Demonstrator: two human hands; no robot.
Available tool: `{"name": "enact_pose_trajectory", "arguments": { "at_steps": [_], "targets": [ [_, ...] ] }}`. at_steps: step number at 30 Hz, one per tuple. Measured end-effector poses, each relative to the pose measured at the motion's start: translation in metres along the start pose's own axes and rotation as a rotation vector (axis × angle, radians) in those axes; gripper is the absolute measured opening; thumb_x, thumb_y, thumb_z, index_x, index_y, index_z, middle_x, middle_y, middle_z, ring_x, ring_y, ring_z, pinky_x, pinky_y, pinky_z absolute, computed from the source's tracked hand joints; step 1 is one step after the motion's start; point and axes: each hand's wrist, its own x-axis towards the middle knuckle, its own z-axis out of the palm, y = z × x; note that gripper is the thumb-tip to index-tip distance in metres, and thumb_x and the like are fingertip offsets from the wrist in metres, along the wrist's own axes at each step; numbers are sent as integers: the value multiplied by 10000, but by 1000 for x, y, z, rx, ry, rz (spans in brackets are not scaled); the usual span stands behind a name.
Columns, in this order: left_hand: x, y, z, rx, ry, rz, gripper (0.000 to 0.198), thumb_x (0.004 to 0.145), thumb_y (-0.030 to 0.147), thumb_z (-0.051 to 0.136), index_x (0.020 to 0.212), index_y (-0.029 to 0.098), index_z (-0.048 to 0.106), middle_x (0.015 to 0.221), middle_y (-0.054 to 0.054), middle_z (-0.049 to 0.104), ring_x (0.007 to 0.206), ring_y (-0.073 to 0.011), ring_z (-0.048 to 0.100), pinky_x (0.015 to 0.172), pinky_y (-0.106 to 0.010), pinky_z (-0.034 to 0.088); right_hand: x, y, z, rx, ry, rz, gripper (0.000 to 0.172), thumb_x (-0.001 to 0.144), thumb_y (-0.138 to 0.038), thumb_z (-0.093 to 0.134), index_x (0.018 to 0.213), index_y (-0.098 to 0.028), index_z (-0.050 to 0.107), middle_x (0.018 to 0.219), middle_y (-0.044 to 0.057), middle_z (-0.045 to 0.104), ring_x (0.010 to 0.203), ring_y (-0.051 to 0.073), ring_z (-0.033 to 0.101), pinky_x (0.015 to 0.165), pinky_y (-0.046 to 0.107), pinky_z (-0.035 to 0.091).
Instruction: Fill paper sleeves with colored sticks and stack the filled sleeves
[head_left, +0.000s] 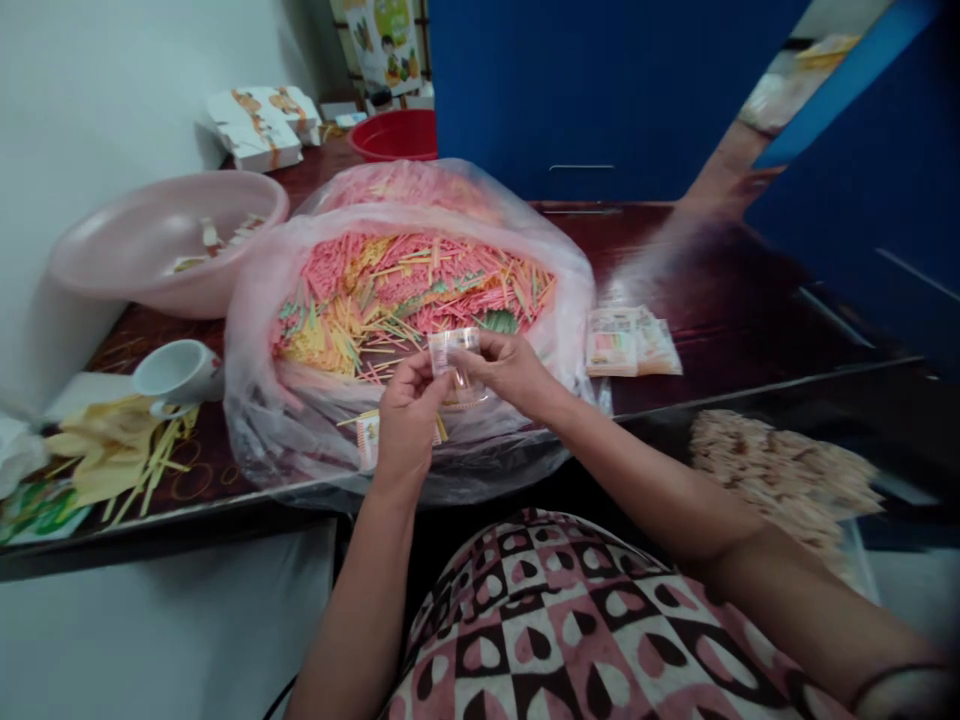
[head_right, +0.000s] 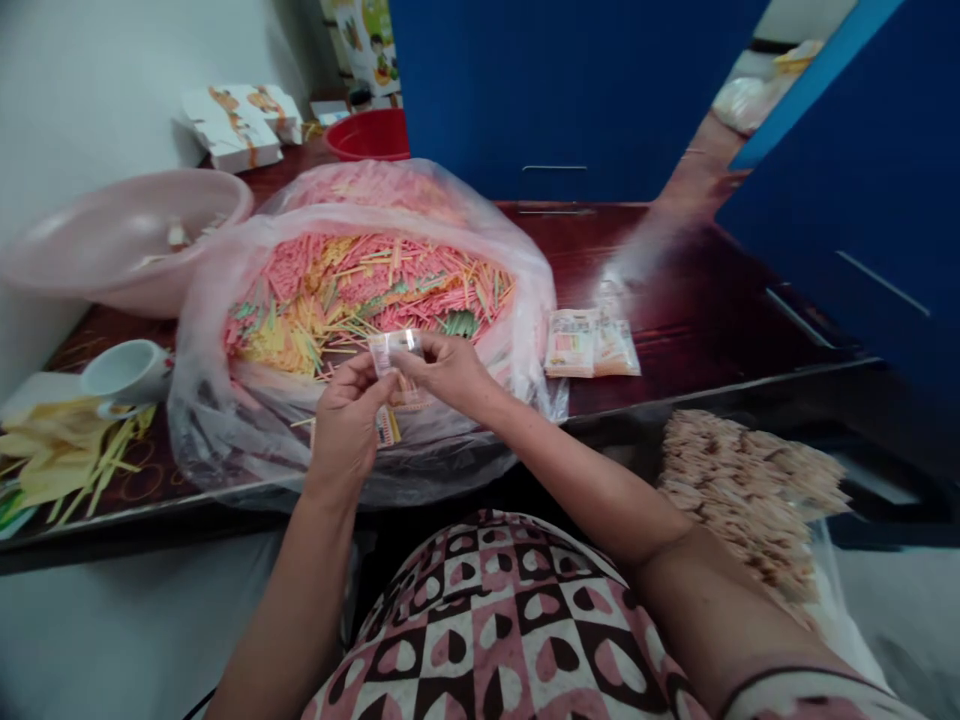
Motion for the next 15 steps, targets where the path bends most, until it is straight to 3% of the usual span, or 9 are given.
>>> {"name": "enact_pose_trajectory", "arguments": {
  "at_steps": [3,5,10,13,15],
  "targets": [
    [-1,-1,-2,48,-4,-13,455,753,317,810,1177,213,686,907,-1,746,795,-132,678,781,-274,566,-8,6,-13,-153,62,-30,311,863,-474,654,793,-173,684,697,-12,606,695,135,541,645,261,420],
    [-2,1,-8,109,29,10,493,746,341,824,1200,216,681,962,-10,752,853,-139,691,844,-290,569,-17,6,-34,-180,111,-47,316,864,-492,641,806,-184,679,722,-7,621,722,144,566,678,271,447],
    [-8,17,-32,239,163,41,423,745,391,825,1111,209,714,1011,-26,751,940,-171,700,937,-336,565,-37,3,-127,-141,398,-84,391,829,-466,698,1152,-245,687,1016,25,749,900,178,671,837,331,551],
    [-13,21,-49,313,191,19,384,762,417,811,1078,214,731,994,-22,751,925,-179,698,932,-347,564,-38,13,-175,-379,551,-82,385,867,-407,635,1206,-232,684,1036,53,763,915,202,685,830,362,562],
    [-17,21,-62,372,189,8,382,765,430,808,1074,217,738,985,-19,750,901,-179,692,902,-341,561,-36,25,-191,-705,597,-16,348,886,-351,580,1172,-202,711,1033,96,770,950,247,691,869,411,555]
  ]
}}
